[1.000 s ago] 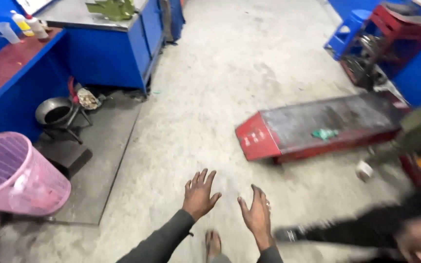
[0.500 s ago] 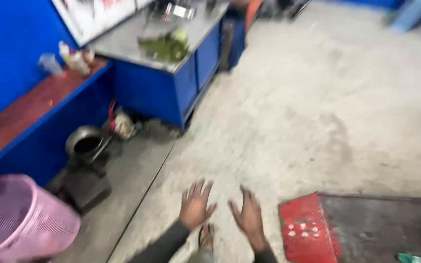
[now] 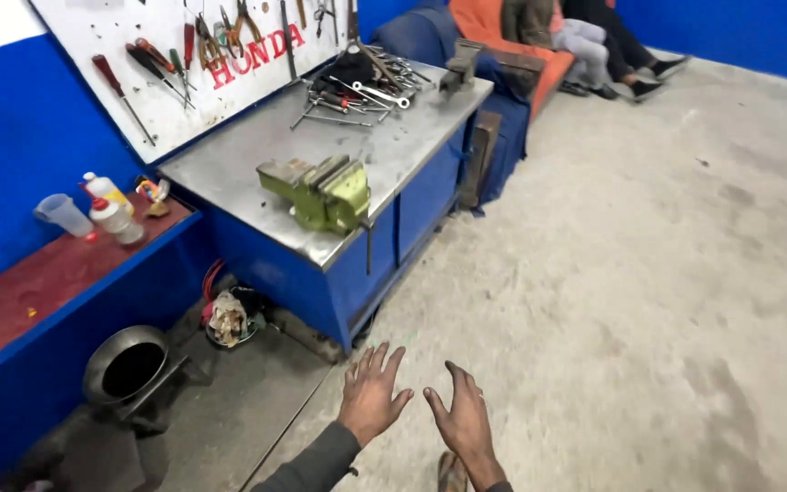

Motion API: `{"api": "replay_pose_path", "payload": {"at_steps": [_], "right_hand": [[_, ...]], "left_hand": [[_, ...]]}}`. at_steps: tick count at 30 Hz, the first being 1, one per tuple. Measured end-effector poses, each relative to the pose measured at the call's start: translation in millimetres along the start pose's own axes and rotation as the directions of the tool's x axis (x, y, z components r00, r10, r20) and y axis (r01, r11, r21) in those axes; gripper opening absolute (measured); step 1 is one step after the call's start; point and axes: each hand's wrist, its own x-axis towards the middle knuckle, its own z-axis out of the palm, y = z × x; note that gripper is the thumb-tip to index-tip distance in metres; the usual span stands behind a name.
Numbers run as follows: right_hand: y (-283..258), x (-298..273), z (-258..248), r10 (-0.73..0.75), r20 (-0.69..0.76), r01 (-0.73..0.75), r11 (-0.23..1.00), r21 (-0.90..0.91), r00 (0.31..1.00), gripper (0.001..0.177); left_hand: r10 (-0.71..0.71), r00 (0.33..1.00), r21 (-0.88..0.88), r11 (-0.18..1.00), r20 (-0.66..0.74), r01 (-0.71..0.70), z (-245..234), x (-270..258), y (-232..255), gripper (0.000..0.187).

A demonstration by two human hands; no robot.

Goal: The person retrieves a metal tray from a cabinet, wipes it with a cloth, and places it on the workbench. They then pick up various tools from a pile on the bench, wipe them with the cloth, and place them into the tray.

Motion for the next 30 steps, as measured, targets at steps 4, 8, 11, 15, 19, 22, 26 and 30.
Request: {"api": "replay_pose_path", "payload": {"at_steps": [4,8,11,15,19,22,26,30], "right_hand": [[28.1,148.8,-23.4,-0.229,-0.066,0.228,0.973,-0.019,0.971,0.070],[3.3,266.2,-59.3,-0.120,0.199,0.123,0.992,-0.003,0.973,0.076],[-2.3,360.9,-64.3,-0.255,0.152,0.252,0.967,0.038,0.955,0.069],[-17.0,488.2,-62.0,-0.338,0.164,0.329,0.941,0.077,0.927,0.066],[-32.7,599.4,-65.3,-0.368,0.190,0.360,0.930,0.080,0.910,0.067],[-53.6,670.4,-72.0,-0.368,0.206,0.342,0.927,0.153,0.907,0.063],[-77.6,760.5,-73.3,-0.382,0.289,0.350,0.923,0.157,0.878,0.059],[-92.4,866.9,-56.6,-0.449,0.305,0.406,0.892,0.197,0.840,0.053]], "left_hand": [[-0.060,0.993,0.037,0.997,-0.098,0.064,-3.7,130.7,14.8,0.073],[-0.214,0.977,-0.060,0.975,0.010,0.215,-22.6,236.3,23.1,0.068],[-0.260,0.963,-0.101,0.962,-0.064,0.253,-28.3,317.4,15.0,0.067],[-0.294,0.941,-0.154,0.951,-0.167,0.269,-33.0,429.7,-11.7,0.065],[-0.319,0.922,-0.161,0.944,-0.219,0.288,-33.8,538.2,-41.9,0.065],[-0.377,0.896,-0.199,0.921,-0.235,0.335,-41.9,607.5,-62.6,0.066],[-0.417,0.873,-0.199,0.906,-0.255,0.375,-59.4,675.7,-87.0,0.065],[-0.505,0.805,-0.204,0.863,-0.312,0.462,-59.4,755.5,-125.2,0.064]]}}
